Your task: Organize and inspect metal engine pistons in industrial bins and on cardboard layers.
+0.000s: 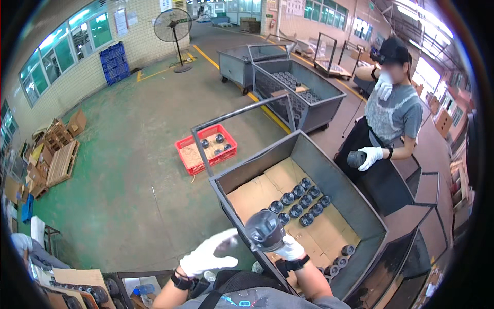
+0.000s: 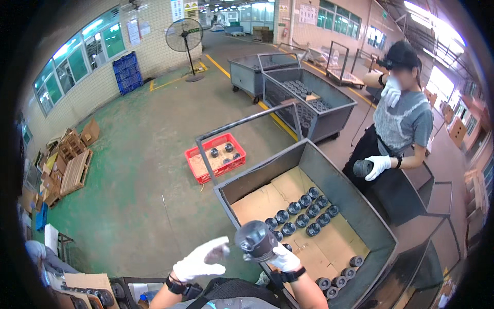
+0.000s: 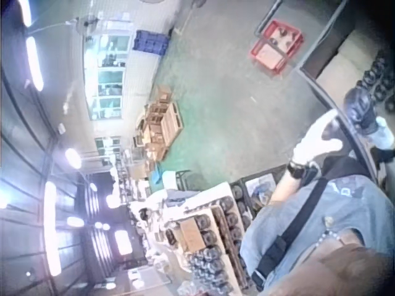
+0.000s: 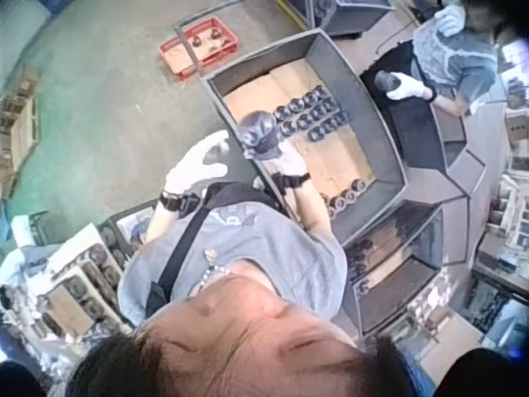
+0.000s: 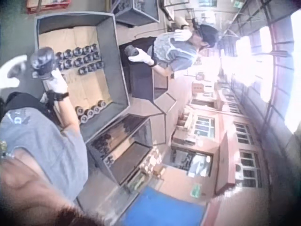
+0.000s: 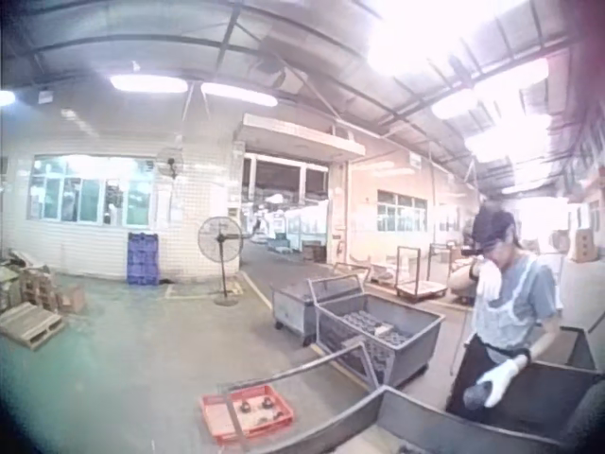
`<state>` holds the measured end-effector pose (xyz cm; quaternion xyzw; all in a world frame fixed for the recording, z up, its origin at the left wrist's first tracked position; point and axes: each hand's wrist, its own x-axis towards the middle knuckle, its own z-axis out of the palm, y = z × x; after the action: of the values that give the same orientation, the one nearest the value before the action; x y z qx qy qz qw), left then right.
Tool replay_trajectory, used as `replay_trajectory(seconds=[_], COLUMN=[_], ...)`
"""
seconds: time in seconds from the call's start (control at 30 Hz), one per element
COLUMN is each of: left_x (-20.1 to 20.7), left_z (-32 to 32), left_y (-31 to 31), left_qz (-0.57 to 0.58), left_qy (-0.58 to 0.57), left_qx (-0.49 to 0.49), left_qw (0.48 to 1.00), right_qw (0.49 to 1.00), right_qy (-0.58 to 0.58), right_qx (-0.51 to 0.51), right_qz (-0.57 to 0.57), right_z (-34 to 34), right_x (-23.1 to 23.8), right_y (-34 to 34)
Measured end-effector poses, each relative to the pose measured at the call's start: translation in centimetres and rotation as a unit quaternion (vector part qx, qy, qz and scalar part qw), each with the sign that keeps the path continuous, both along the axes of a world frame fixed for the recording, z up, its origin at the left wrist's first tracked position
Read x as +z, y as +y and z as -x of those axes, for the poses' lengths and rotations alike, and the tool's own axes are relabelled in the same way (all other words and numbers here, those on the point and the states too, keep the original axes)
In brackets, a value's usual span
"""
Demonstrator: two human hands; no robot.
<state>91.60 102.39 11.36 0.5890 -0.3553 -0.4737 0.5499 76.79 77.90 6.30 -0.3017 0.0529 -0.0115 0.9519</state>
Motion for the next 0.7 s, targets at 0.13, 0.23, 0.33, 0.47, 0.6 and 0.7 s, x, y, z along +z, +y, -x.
replay_trajectory(seconds=[0.13,0.23,0.33,0.47,0.6,0.7], left_x=[5.3,7.2,7.3,6.9,4.5,3.2], left_z=[-1.9,-1.2,-0.1,0.4,-0.5,0.5], left_y=[0.2,3.0,6.1,9.6,11.0,12.7], left_qz=[0.231,0.257,0.298,0.350,0.433,0.457], left_qy=[-0.056,-0.078,-0.023,0.378,0.593,0.584], left_qx=[0.062,0.042,0.137,0.258,0.275,0.352], left_qw=[0.969,0.962,0.944,0.818,0.621,0.571], right_qw=[0.980,0.982,0.979,0.881,0.907,0.912], right_qy=[-0.118,0.074,-0.005,-0.114,-0.053,-0.055], right_qx=[0.158,0.104,0.194,0.409,0.306,0.284], right_qz=[0.022,0.142,-0.067,0.209,0.284,0.292], right_z=[-4.7,-6.4,-7.0,-9.2,-9.9,-11.0], right_x=[3.8,5.6,5.0,10.8,9.9,9.8], right_y=[4.8,9.9,12.4,12.8,13.1,14.4])
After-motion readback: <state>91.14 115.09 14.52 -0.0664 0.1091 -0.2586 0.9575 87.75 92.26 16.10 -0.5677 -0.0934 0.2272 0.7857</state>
